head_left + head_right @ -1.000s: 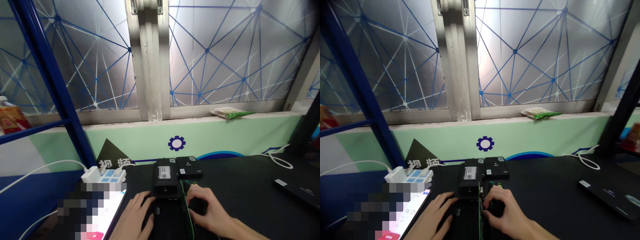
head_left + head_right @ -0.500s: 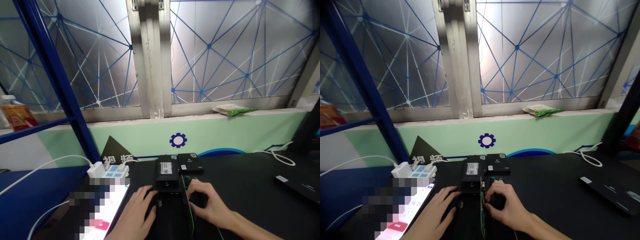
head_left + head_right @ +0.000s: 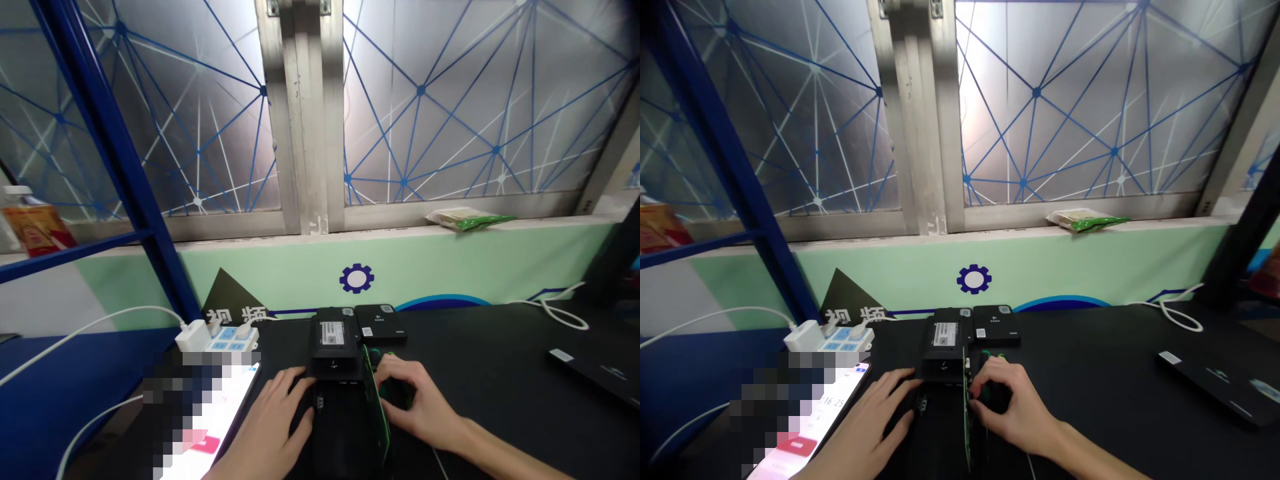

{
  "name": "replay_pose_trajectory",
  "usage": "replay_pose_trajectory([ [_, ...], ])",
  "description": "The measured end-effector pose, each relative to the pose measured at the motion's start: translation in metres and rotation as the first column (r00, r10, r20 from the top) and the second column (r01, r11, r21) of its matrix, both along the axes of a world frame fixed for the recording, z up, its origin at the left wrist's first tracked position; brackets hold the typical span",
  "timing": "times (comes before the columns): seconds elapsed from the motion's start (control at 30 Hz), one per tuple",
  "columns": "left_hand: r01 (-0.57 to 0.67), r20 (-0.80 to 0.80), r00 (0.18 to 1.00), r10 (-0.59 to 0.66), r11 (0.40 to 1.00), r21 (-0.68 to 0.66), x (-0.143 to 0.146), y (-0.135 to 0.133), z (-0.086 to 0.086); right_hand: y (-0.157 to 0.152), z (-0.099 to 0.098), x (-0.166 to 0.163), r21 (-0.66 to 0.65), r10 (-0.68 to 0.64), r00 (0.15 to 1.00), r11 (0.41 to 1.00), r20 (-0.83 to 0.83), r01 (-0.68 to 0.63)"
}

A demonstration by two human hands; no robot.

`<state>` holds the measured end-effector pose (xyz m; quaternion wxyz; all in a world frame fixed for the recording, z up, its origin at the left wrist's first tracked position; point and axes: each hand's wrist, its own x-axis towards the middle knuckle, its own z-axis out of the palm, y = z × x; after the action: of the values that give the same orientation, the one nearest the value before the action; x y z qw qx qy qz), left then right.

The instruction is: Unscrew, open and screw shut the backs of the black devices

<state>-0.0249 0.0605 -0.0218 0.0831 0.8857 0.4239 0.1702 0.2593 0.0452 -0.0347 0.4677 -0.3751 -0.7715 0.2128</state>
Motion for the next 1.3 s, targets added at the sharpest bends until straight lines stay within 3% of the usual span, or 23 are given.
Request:
replay_pose_trajectory([
  [1.3, 0.023, -0.021, 1.000, -0.022, 0.999, 0.036, 0.0000, 0.0005, 0.0017, -0.0040, 0.0014, -0.0001, -0.014, 0.014, 0.989, 1.000, 0.144, -0.012],
])
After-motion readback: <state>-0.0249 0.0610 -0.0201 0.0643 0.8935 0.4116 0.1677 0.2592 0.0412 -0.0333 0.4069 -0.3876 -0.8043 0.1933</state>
